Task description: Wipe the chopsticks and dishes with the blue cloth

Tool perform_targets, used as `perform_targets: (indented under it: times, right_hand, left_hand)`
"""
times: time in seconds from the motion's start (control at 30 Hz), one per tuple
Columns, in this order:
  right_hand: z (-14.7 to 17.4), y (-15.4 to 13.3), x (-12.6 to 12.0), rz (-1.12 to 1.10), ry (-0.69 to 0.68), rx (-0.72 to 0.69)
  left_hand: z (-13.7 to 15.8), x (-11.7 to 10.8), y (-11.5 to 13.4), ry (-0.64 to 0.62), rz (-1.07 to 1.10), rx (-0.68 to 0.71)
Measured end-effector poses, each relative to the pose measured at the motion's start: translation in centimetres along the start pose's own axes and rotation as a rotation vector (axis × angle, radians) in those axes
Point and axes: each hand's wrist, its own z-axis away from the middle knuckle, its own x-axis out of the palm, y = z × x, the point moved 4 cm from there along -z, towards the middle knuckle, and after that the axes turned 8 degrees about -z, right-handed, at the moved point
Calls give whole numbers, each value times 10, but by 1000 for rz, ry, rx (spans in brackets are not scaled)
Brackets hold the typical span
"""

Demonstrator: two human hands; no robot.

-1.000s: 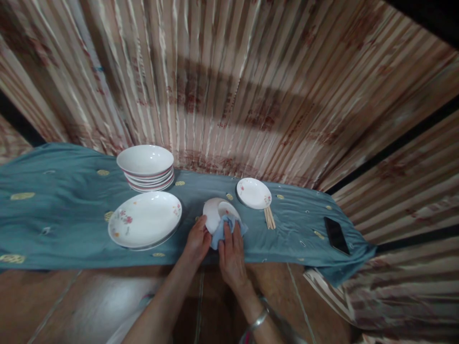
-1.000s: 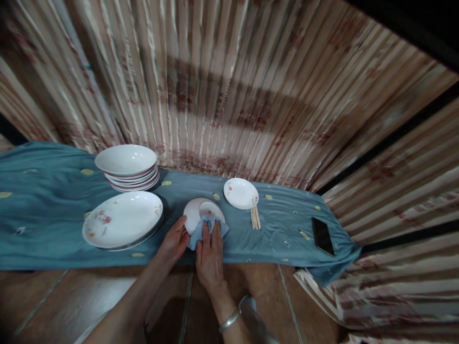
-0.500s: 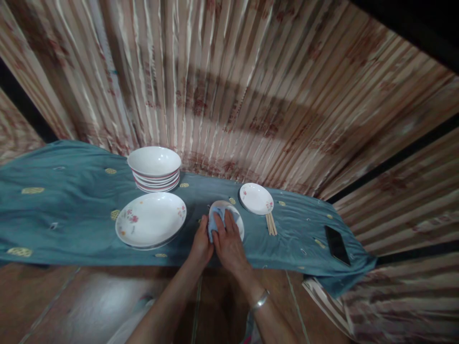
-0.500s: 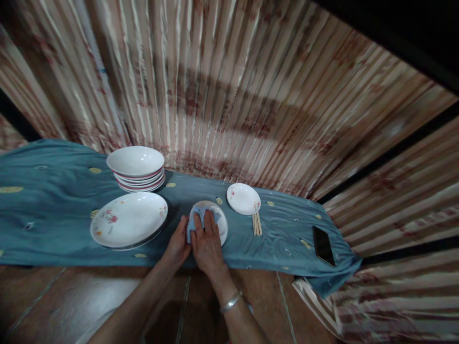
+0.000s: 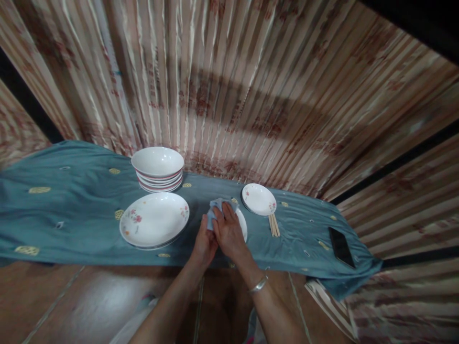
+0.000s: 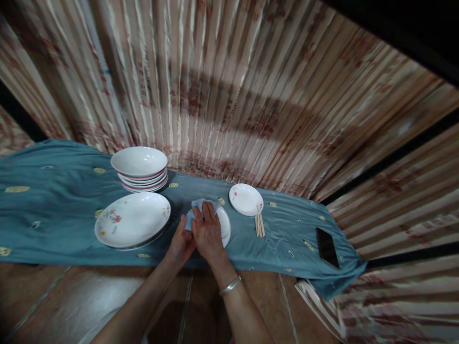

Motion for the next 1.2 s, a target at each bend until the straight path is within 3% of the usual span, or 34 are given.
perform_targets:
  times: [0.27, 0.5, 0.8, 1.2]
  right_hand:
    - [55, 10, 14, -33, 63, -110]
    - [85, 25, 22, -19, 110, -29]
    - [99, 40, 18, -45, 109, 43]
    - [97, 81, 21, -343, 230, 324]
  left_hand:
    - [-6, -9, 2, -19, -91, 70]
    - [-6, -9, 4, -22, -217, 169]
    - [-8, -9, 5, 30, -236, 175]
    - [-5, -2, 4, -39, -285, 210]
